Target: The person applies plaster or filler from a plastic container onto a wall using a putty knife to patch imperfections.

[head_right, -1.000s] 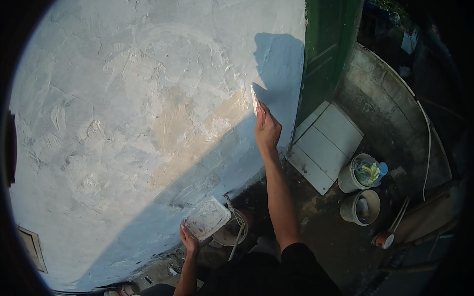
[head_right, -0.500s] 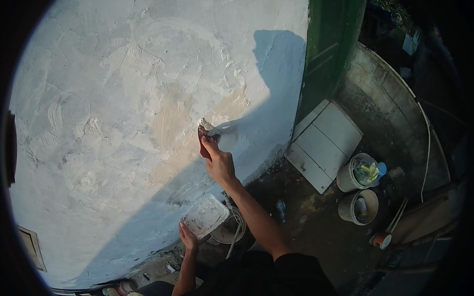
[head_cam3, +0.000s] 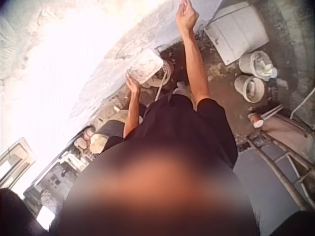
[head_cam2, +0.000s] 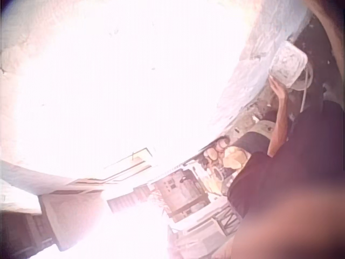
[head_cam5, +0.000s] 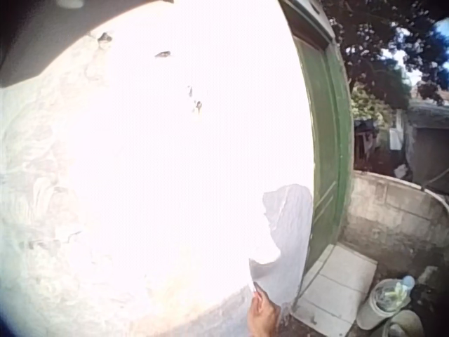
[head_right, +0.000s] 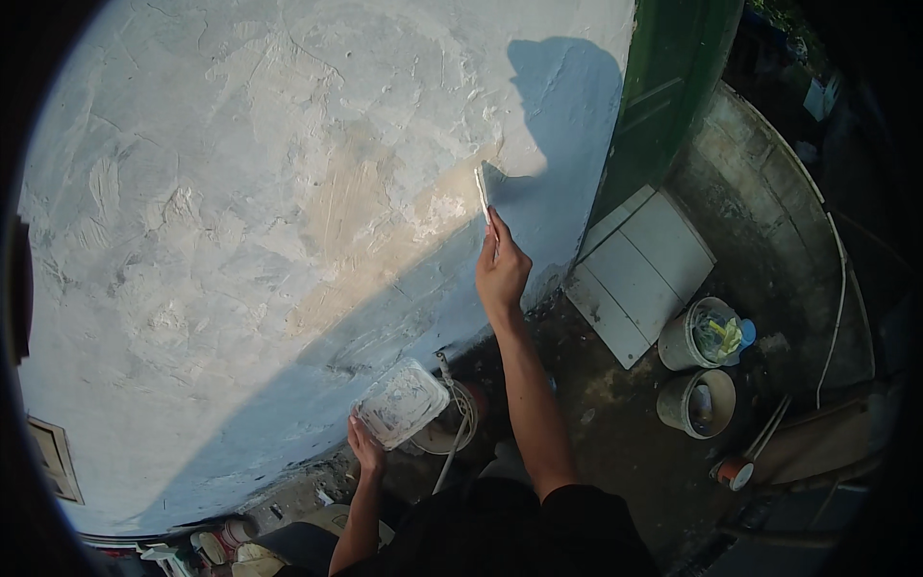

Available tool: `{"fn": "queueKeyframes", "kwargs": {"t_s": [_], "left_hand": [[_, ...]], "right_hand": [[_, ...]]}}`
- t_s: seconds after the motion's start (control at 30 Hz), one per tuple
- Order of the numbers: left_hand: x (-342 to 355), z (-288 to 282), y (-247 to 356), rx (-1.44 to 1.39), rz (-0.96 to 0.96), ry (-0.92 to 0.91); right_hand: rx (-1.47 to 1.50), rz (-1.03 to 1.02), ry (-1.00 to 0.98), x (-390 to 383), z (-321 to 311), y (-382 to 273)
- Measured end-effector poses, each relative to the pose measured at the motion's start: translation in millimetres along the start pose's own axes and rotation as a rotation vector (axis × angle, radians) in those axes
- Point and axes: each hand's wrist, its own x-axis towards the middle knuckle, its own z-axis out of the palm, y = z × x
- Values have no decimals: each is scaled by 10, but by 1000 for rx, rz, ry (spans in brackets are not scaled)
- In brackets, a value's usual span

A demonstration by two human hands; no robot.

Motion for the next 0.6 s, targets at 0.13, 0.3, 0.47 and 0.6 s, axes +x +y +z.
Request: {"fn": "queueKeyframes", "kwargs": {"t_s": [0.13,0.3,0.47,0.6], "left_hand": [[-85,-99,-1,7,-1,-3],[-126,-29,144,-19,-63,5],[-113,-15,107,47,-73,3],[-102,142,197,26,4,82]], "right_hand": [[-67,60,-314,-246,358,-344],[-18,-132,-269,-784,588,-586],[134,20,-429,-890,256,-720],[228,187,-506,-990,-207,-630]]}}
